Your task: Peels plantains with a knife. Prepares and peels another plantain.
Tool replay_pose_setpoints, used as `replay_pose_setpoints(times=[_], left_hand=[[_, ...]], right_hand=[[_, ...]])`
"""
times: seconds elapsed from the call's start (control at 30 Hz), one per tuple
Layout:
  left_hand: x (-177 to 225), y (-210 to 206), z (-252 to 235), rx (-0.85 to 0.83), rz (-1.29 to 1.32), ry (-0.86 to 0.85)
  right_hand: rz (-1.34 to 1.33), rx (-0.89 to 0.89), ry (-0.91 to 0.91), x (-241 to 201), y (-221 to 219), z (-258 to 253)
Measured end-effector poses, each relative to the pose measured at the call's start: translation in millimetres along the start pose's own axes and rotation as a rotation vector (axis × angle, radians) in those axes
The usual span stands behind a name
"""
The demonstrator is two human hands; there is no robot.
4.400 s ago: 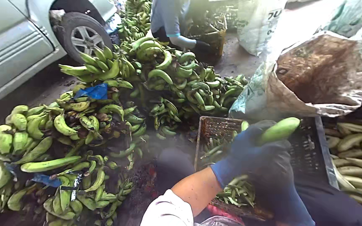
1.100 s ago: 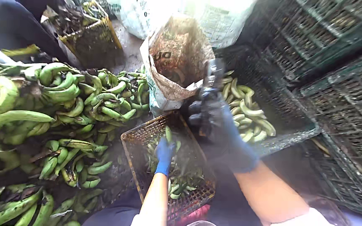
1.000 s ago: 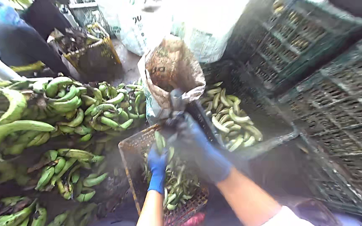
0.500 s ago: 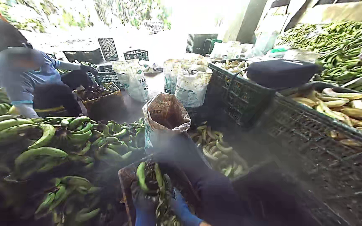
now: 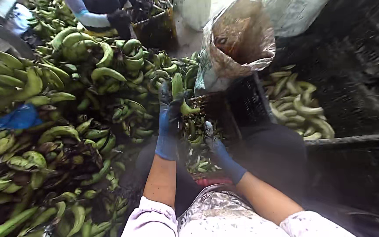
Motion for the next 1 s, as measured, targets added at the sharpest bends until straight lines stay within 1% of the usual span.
replay_pose_setpoints(times=[0.03, 0.07, 0.13, 0.17, 0.2, 0.23, 0.3, 0.33, 0.37, 0.4, 0.43, 0.47, 0.5, 0.53, 0.57, 0.6, 0.63, 0.67, 0.7, 0.73, 0.8, 0.83, 0.9, 1.0], left_hand=[[-4.1, -1.7, 2.0, 0.028, -0.038, 0.037], [-5.7, -4.0, 2.0, 0.042, -0.033, 0.032], [-3.7, -3.6, -9.0, 0.074, 0.052, -0.065], [-5.5, 1.0, -12.2, 0.111, 0.060, -0.087], [-7.3, 4.5, -12.7, 0.163, 0.008, -0.071], [-10.4, 6.7, -11.9, 0.224, -0.052, -0.039], [-20.0, 6.3, -7.0, 0.323, -0.123, 0.050], [-24.6, 3.3, -3.4, 0.358, -0.143, 0.093], [-27.8, -1.1, 0.4, 0.390, -0.153, 0.129], [-29.2, -5.5, 4.3, 0.418, -0.158, 0.162], [-27.8, -9.3, 8.1, 0.442, -0.147, 0.174], [-25.1, -11.9, 11.0, 0.460, -0.107, 0.156], [-22.4, -13.0, 13.6, 0.463, -0.038, 0.128], [-19.2, -12.7, 15.7, 0.438, 0.045, 0.102], [-15.0, -10.7, 15.6, 0.371, 0.134, 0.073], [-9.3, -7.8, 10.1, 0.274, 0.250, 0.045], [-3.6, -4.8, 3.9, 0.189, 0.323, 0.040], [0.9, -1.8, -0.7, 0.104, 0.373, 0.039], [5.0, 1.1, -6.2, 0.048, 0.368, 0.043], [8.4, 3.0, -14.0, 0.035, 0.338, 0.047], [13.4, 2.3, -31.2, 0.051, 0.251, 0.036], [14.1, 1.7, -36.3, 0.060, 0.225, 0.035], [14.0, 1.5, -40.4, 0.088, 0.150, 0.005], [10.7, 1.2, -40.8, 0.179, 0.046, -0.054]], right_hand=[[-0.044, 0.021, 0.028, -7.3, -1.5, 0.4], [-0.066, 0.043, 0.068, -15.3, -1.1, 1.4], [-0.030, 0.061, 0.191, -38.6, -3.4, 8.9], [0.019, 0.040, 0.289, -54.5, -7.6, 19.1], [0.064, 0.005, 0.422, -76.0, -14.0, 34.4], [0.074, -0.038, 0.606, -103.8, -23.0, 55.4], [-0.039, -0.179, 1.024, -159.5, -39.3, 102.5], [-0.107, -0.262, 1.178, -181.3, -43.3, 121.8], [-0.122, -0.299, 1.288, -195.5, -44.3, 133.2], [-0.076, -0.290, 1.321, -197.7, -43.0, 133.6], [0.018, -0.244, 1.243, -186.2, -40.7, 120.4], [0.113, -0.183, 1.068, -159.1, -36.9, 95.3], [0.257, -0.149, 0.773, -120.4, -31.5, 65.5], [0.344, -0.174, 0.465, -78.7, -24.7, 40.9], [0.360, -0.203, 0.246, -48.0, -19.6, 26.4], [0.324, -0.225, 0.129, -38.1, -18.2, 21.5], [0.266, -0.238, 0.103, -45.0, -19.2, 25.5], [0.196, -0.245, 0.156, -62.6, -21.6, 35.1], [0.128, -0.249, 0.275, -85.5, -25.6, 44.5], [0.096, -0.241, 0.417, -110.8, -29.8, 51.7], [0.165, -0.218, 0.683, -150.1, -37.7, 62.7], [0.218, -0.212, 0.777, -159.5, -41.8, 67.0], [0.333, -0.196, 0.855, -161.3, -48.1, 70.2], [0.450, -0.165, 0.816, -146.5, -50.6, 65.7]])
Point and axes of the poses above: each hand's wrist, its own z-axis away from the middle knuckle, its own y-axis out of the back of the hand, x = y × z, the point moved 6 cm from there along -z, towards the middle knuckle, and after that the axes turned 10 degrees about -z, right-handed, at the moved point
